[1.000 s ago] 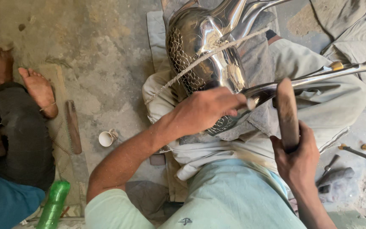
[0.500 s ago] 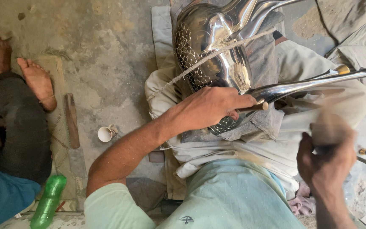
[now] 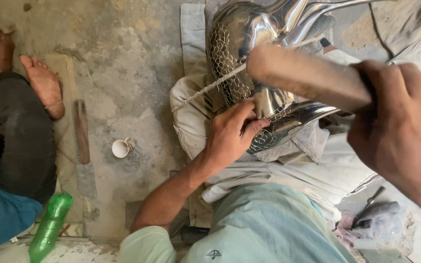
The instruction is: The person sits on the floor and uses a hammer and a small metal punch to create a decorative pattern on a polished metal object. They repeatedly tap the punch with the hammer to form small indentations on the surface.
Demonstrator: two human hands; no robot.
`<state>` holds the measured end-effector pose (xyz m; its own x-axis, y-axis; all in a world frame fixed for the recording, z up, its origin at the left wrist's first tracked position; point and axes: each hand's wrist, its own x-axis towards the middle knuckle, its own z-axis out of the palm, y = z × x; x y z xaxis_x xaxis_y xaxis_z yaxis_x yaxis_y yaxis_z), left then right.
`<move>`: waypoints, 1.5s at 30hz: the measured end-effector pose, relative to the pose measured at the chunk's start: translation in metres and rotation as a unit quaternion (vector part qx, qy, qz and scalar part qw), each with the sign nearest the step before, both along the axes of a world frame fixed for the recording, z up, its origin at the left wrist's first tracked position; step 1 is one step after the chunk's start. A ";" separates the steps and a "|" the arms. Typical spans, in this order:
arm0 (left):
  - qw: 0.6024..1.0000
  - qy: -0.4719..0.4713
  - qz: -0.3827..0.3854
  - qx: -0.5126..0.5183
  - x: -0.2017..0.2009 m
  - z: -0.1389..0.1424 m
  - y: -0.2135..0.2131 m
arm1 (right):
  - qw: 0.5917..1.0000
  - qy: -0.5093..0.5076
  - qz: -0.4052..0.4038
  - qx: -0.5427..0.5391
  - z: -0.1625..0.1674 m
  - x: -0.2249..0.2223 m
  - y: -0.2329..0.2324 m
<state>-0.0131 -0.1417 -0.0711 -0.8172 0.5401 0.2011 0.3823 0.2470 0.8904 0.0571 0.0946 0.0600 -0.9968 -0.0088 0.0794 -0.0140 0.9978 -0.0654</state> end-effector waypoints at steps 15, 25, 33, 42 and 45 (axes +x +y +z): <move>0.993 -0.088 0.076 0.035 0.018 -0.016 -0.003 | 0.973 -0.087 0.078 0.199 0.034 -0.043 -0.030; 0.999 -0.013 0.041 0.002 0.016 -0.013 -0.001 | 0.999 -0.044 0.008 0.003 0.006 -0.014 0.003; 0.992 -0.021 -0.105 -0.068 -0.007 0.000 0.004 | 0.963 -0.018 -0.192 -0.189 -0.024 0.043 0.010; 0.952 0.085 -0.271 -0.116 -0.027 0.007 0.003 | 0.964 0.157 -0.173 -0.130 -0.103 0.109 -0.008; 0.935 0.145 -0.297 -0.128 -0.024 0.008 0.005 | 0.887 0.266 -0.222 -0.305 -0.138 0.123 -0.026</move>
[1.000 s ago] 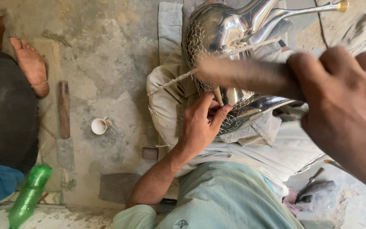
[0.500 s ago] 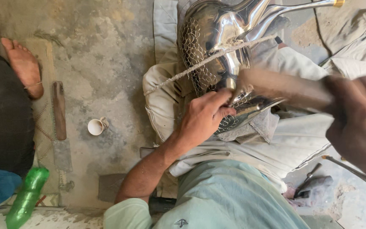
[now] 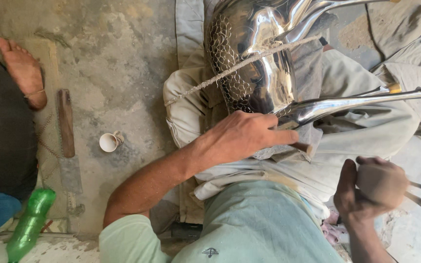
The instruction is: The person sits on the floor and uses a hammer and a small metal punch to create a decorative pattern on a polished metal object. They repeatedly tap the punch with the hammer to form small indentations on the surface.
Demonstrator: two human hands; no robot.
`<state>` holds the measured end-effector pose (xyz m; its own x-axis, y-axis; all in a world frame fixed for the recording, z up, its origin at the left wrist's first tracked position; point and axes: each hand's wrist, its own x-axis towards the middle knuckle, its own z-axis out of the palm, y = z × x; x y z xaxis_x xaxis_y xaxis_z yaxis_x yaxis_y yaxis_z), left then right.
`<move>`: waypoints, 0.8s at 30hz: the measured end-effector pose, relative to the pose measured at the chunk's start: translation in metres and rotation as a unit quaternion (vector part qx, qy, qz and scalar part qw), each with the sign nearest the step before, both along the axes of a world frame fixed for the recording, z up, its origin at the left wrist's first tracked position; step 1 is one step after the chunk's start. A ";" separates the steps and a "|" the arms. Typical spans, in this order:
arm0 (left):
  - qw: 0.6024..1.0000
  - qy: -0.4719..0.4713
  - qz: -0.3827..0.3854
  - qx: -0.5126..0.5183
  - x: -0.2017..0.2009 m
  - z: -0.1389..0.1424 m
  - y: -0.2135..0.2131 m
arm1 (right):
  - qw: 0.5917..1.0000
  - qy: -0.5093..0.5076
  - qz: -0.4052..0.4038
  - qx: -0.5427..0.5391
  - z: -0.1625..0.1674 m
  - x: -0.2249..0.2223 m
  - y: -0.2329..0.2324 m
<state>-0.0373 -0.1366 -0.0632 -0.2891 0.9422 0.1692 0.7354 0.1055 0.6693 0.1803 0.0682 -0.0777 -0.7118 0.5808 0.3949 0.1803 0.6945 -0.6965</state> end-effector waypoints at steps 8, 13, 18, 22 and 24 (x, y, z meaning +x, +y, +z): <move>0.987 -0.048 0.112 0.106 -0.001 -0.031 -0.007 | 0.965 -0.225 0.023 0.134 -0.004 0.027 0.016; 0.972 -0.142 0.156 0.098 -0.004 -0.048 -0.014 | 0.912 -0.301 0.031 0.277 0.017 0.003 0.016; 0.982 -0.108 0.135 0.081 -0.005 -0.040 -0.018 | 0.919 -0.296 0.058 0.256 0.026 -0.015 0.030; 0.987 -0.092 0.122 0.044 -0.005 -0.035 -0.021 | 0.971 -0.103 0.049 -0.210 0.028 -0.015 0.036; 0.985 -0.093 0.122 0.080 -0.003 -0.036 -0.022 | 0.967 -0.200 0.135 0.084 0.029 -0.020 0.037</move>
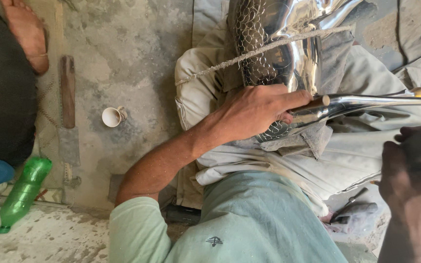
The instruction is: The person sits on the floor and uses a hammer and a small metal punch to create a decorative pattern on a polished metal object. They repeatedly tap the punch with the hammer to form small indentations on the surface.
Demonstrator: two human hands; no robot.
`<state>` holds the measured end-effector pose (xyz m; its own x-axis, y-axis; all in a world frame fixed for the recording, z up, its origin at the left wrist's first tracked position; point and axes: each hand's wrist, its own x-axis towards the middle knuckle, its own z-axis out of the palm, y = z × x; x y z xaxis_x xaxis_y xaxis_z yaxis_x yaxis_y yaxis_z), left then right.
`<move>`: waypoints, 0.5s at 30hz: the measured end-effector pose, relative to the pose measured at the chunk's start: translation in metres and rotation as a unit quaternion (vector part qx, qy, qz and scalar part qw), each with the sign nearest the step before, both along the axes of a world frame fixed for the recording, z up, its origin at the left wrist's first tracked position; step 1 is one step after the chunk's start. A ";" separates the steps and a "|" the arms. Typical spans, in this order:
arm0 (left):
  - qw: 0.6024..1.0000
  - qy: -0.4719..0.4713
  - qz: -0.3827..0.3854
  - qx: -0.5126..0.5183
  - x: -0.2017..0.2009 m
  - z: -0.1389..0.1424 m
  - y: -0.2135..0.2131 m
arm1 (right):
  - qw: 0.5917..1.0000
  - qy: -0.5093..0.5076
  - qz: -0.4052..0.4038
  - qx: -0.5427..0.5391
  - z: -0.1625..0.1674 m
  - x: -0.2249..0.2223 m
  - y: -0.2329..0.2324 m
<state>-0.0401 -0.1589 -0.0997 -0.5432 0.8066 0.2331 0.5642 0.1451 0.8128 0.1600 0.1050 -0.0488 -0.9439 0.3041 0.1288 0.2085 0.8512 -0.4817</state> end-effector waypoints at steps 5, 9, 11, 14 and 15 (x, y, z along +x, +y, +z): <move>0.999 -0.037 0.033 -0.003 0.011 -0.012 0.000 | 0.995 -0.037 0.061 0.072 0.011 -0.036 -0.006; 0.992 -0.073 0.102 0.004 0.022 -0.016 0.000 | 0.993 -0.050 0.096 0.042 0.042 -0.078 -0.018; 0.986 -0.071 0.147 0.029 0.029 -0.015 -0.005 | 0.982 -0.073 0.133 0.109 0.062 -0.096 -0.029; 0.969 -0.071 0.219 0.089 0.039 -0.013 -0.009 | 0.953 -0.089 0.184 0.222 0.089 -0.124 -0.050; 0.963 -0.090 0.234 0.099 0.043 -0.013 -0.009 | 0.955 -0.078 0.199 0.206 0.097 -0.134 -0.055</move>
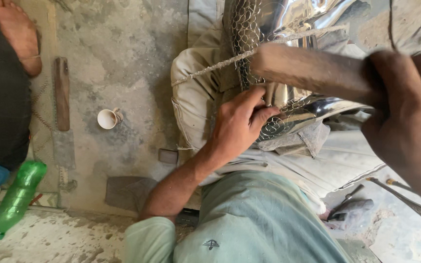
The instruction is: The person sits on the floor and uses a hammer and a small metal punch to create a decorative pattern on a polished metal object. They repeatedly tap the punch with the hammer to form small indentations on the surface.
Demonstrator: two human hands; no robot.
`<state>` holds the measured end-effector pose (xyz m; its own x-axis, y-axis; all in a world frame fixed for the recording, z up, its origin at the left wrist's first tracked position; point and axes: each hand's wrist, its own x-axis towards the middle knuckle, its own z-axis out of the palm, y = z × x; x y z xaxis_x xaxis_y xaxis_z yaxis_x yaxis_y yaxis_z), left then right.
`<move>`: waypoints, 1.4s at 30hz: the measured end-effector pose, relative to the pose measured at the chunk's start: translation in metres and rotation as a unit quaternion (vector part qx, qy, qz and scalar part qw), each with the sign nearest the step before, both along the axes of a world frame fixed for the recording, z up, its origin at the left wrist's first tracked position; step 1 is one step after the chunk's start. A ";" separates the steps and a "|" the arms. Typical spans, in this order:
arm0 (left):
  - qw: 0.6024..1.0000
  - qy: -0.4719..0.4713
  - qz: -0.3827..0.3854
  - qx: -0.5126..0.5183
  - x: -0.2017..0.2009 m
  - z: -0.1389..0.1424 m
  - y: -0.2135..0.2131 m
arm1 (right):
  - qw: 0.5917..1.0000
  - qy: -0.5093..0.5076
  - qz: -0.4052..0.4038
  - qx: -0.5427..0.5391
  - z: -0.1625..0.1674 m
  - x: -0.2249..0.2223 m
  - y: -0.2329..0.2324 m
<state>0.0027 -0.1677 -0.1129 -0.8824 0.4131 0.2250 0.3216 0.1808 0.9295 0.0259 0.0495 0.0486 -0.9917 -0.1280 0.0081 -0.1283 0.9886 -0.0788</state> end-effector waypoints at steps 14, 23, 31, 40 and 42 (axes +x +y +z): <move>0.979 -0.141 0.136 0.051 0.031 -0.011 0.024 | 0.946 -0.018 0.144 0.291 0.030 -0.042 -0.037; 0.998 -0.056 0.033 0.009 0.015 -0.011 0.025 | 0.999 -0.019 0.025 0.018 0.031 -0.027 0.010; 0.996 0.038 -0.074 -0.034 -0.004 -0.005 0.028 | 0.995 -0.069 -0.051 0.054 -0.015 0.027 0.065; 0.954 0.112 -0.256 -0.111 -0.028 0.000 0.040 | 0.976 0.081 -0.155 -0.132 -0.093 0.125 0.088; 0.933 0.114 -0.296 -0.172 -0.032 0.001 0.044 | 0.975 0.124 -0.149 -0.110 -0.123 0.142 0.090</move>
